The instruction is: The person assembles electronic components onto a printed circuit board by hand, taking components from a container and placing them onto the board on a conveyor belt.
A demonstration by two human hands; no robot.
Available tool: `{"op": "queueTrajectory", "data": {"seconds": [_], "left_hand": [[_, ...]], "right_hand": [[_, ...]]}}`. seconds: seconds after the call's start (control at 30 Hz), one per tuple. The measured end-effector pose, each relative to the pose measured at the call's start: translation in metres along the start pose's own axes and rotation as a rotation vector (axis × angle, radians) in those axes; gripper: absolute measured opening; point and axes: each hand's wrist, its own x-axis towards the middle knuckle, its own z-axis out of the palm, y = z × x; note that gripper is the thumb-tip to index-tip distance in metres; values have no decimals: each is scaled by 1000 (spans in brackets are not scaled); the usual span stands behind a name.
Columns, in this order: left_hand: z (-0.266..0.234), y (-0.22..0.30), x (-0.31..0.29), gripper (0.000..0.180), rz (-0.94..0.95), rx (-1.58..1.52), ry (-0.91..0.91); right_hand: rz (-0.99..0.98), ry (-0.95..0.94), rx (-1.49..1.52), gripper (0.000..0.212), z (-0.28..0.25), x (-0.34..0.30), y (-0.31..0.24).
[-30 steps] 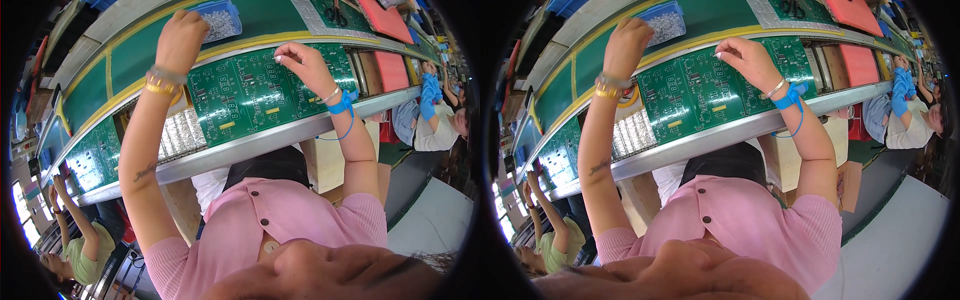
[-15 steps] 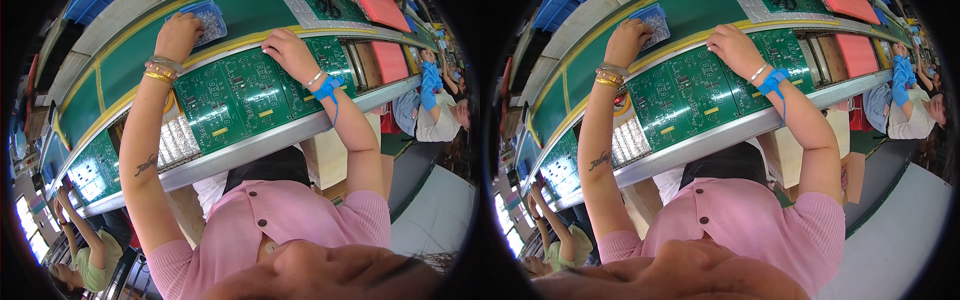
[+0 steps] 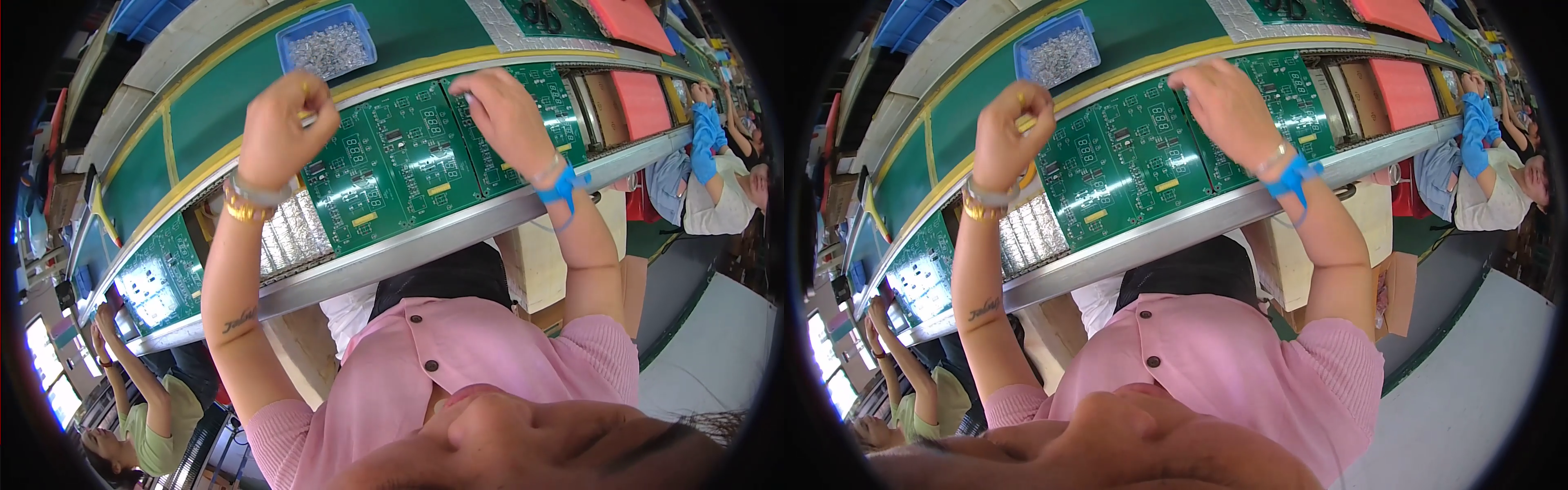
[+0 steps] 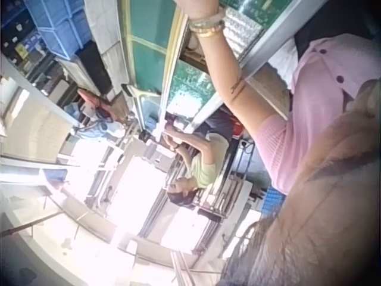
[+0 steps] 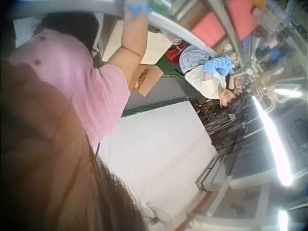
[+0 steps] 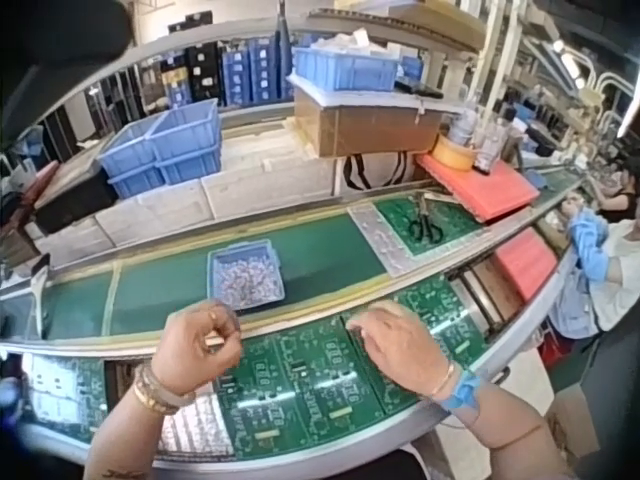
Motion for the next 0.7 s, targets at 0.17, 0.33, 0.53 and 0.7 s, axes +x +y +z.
{"op": "queueTrajectory", "data": {"seconds": [0.17,0.33,0.53,0.7], "left_hand": [[3,3,-64,9,-317,-460,-177],[4,10,-89,6,-481,-512,-282],[-15,23,-126,7,-431,-357,-157],[-48,15,-162,14,-386,185,84]], "right_hand": [[-25,-136,-29,31,8,-47,-37],[10,-238,40,28,24,-59,-58],[-48,-284,43,27,29,-40,-64],[-4,-193,68,20,16,-27,-54]]}}
